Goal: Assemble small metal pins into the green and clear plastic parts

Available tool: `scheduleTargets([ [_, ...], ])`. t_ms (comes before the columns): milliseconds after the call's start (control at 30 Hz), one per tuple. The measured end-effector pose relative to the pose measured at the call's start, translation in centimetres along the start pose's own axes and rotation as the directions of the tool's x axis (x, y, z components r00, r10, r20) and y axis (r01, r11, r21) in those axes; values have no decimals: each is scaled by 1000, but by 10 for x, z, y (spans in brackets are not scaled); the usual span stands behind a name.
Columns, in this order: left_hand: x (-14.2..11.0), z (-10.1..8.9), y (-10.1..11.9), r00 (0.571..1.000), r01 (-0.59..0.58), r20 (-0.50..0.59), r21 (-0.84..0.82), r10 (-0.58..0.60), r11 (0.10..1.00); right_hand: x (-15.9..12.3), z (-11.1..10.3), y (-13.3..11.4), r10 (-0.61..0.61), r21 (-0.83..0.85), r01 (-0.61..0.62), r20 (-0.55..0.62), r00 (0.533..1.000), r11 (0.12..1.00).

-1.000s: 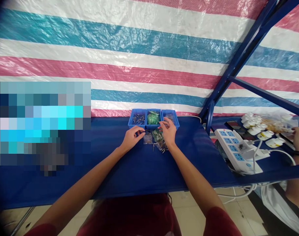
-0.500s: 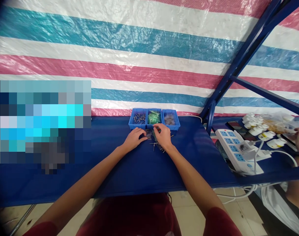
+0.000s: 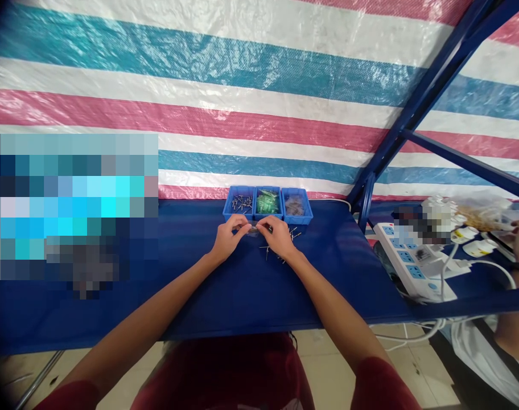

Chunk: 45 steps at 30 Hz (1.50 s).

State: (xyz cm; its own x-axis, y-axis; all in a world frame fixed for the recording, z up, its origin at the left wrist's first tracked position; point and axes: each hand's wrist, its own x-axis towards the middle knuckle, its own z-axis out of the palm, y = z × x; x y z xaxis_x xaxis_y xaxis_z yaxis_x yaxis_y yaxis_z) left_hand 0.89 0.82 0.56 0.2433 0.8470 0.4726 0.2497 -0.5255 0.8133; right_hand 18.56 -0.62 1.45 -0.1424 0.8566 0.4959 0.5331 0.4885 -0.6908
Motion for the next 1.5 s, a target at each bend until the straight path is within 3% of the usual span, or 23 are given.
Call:
scheduleTargets([
  [233, 1, 2, -3, 996, 88, 12, -184, -88, 979, -3, 0, 1, 12, 78, -11, -14, 1000, 997],
  [367, 4, 1, -7, 991, 123, -17, -297, -134, 947, -5, -1, 0, -126, 49, 126, -3, 992, 991],
  [500, 4, 1, -7, 993, 121, 32, -353, -117, 928, -5, 1, 3, -197, -78, 197, -1, 980, 977],
  [600, 2, 2, -6, 995, 96, 62, -280, -82, 955, -4, 3, 6, -206, -105, 200, -51, 977, 974],
  [733, 1, 2, -3, 997, -66, -38, -36, 65, 997, -3, 2, 6, -204, -100, 194, -104, 974, 976],
  [833, 1, 1, -4, 989, -135, -61, 43, 137, 990, -3, 2, 3, -200, -98, 190, -110, 973, 977],
  [1100, 0, 2, -2, 995, -101, -12, 54, 102, 993, -4, 2, -2, -152, -81, 151, -6, 988, 985],
  [1500, -1, 2, -3, 999, -32, 7, -5, 32, 999, -3, 1, -5, -142, -97, 145, 38, 989, 985],
])
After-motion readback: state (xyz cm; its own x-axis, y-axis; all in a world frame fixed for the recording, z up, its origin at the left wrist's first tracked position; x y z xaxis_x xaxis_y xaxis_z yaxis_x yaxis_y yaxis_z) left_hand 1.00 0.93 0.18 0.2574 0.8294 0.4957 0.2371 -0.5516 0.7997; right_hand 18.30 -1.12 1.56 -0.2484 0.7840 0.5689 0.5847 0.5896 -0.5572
